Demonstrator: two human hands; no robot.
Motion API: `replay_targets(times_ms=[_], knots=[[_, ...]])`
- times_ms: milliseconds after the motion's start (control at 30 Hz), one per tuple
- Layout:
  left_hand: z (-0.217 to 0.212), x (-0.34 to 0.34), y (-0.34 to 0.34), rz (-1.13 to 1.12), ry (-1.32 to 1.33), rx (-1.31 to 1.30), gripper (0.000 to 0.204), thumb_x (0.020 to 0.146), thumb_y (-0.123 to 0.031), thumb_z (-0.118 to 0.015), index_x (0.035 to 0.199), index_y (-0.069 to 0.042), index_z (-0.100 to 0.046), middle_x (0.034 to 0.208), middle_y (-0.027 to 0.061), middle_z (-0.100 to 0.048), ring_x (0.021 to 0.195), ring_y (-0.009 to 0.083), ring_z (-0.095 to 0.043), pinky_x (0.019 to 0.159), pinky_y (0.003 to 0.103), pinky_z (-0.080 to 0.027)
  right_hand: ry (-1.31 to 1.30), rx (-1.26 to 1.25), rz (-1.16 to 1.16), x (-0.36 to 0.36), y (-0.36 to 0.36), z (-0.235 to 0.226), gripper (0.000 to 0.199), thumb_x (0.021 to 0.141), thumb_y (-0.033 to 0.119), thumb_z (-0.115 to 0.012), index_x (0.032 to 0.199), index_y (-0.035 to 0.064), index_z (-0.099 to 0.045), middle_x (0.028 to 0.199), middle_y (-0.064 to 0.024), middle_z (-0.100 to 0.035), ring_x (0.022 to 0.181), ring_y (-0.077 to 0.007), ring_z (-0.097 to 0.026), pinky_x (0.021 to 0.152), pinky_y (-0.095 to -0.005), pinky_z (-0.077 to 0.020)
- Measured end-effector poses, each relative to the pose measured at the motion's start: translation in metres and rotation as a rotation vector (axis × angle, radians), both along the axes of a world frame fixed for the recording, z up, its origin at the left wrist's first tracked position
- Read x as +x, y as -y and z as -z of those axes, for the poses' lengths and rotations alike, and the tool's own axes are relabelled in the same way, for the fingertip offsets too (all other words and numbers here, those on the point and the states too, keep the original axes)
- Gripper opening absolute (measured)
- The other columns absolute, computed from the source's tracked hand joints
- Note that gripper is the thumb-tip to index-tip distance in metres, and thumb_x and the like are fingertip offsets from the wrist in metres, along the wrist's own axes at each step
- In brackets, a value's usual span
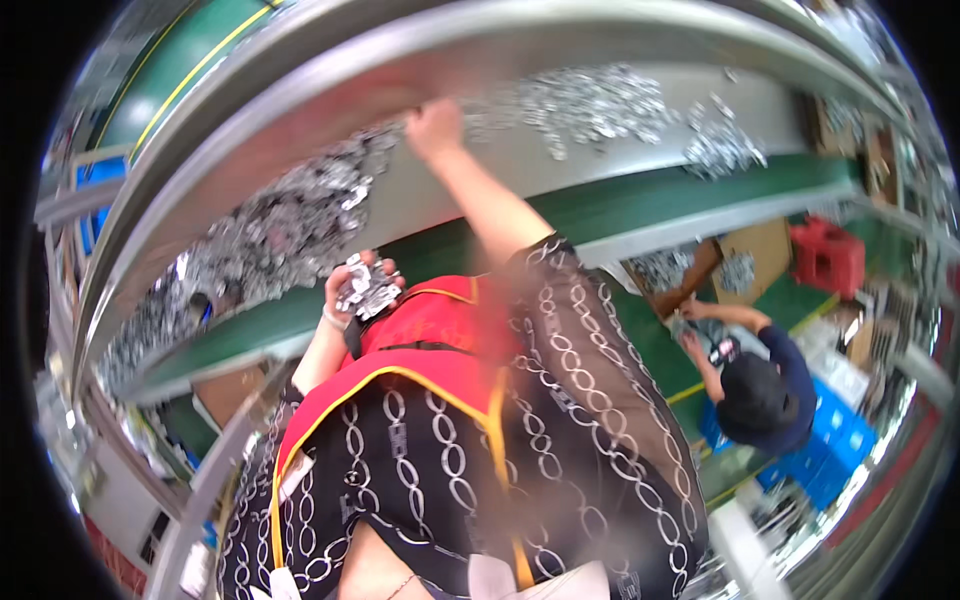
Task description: Sorting small metal electronics components on a production line from a large pile.
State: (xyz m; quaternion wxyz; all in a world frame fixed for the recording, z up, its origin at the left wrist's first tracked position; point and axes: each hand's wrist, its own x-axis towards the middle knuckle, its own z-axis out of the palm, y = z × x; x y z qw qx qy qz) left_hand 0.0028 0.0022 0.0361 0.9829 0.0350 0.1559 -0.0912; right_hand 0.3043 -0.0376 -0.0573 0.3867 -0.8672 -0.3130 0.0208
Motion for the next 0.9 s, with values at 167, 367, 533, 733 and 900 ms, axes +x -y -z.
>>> replay_targets(times_ms=[167,367,533,733,900], knots=[[0.027,-0.001,0.001,0.037,-0.107,-0.113,0.043,0.089,-0.039,-0.06,0.124,-0.014,-0.056,0.125,0.0173,-0.055,0.118,0.0399,-0.053,0.086,0.058,-0.054,-0.351,0.406,-0.122,-0.099,0.052,-0.075,0.033,0.08,0.031,-0.068,0.098,0.0039,-0.063,0.094,-0.019,-0.063,0.089,-0.0365,-0.06,0.075,-0.0444,-0.0486],[0.04,0.068,0.02,0.313,-0.251,0.459,0.046,0.094,-0.038,-0.055,0.126,-0.005,-0.054,0.119,0.0108,-0.062,0.106,0.0245,-0.062,0.09,0.04,-0.054,-0.415,0.378,-0.057,-0.167,0.139,-0.126,0.041,0.083,0.034,-0.067,0.113,0.0062,-0.063,0.106,-0.0163,-0.062,0.104,-0.0315,-0.059,0.091,-0.0399,-0.0467],[-0.023,0.126,0.122,0.688,-0.308,0.331,0.032,0.092,-0.037,-0.059,0.11,-0.011,-0.064,0.098,0.0058,-0.069,0.087,0.0202,-0.068,0.077,0.037,-0.058,-0.779,0.632,0.452,-0.167,0.219,-0.147,0.032,0.089,0.024,-0.063,0.114,0.0047,-0.065,0.098,-0.0089,-0.066,0.089,-0.0164,-0.063,0.082,-0.0293,-0.0492],[-0.008,0.143,0.229,0.962,-0.261,0.125,0.027,0.093,-0.037,-0.058,0.105,-0.013,-0.063,0.094,0.0079,-0.069,0.08,0.0236,-0.068,0.068,0.043,-0.06,-0.831,0.996,0.758,-0.188,0.325,-0.088,0.029,0.098,0.023,-0.057,0.115,0.0006,-0.065,0.098,-0.0011,-0.066,0.087,-0.0078,-0.059,0.078,-0.0229,-0.0476],[0.024,0.141,0.287,1.029,-0.531,0.117,0.022,0.094,-0.036,-0.055,0.098,-0.015,-0.063,0.089,0.0052,-0.069,0.077,0.0225,-0.067,0.068,0.043,-0.059,-1.081,0.978,0.866,-0.197,0.377,-0.085,0.033,0.1,0.031,-0.053,0.114,0.003,-0.063,0.097,-0.0005,-0.066,0.09,-0.008,-0.06,0.081,-0.0228,-0.0464]])
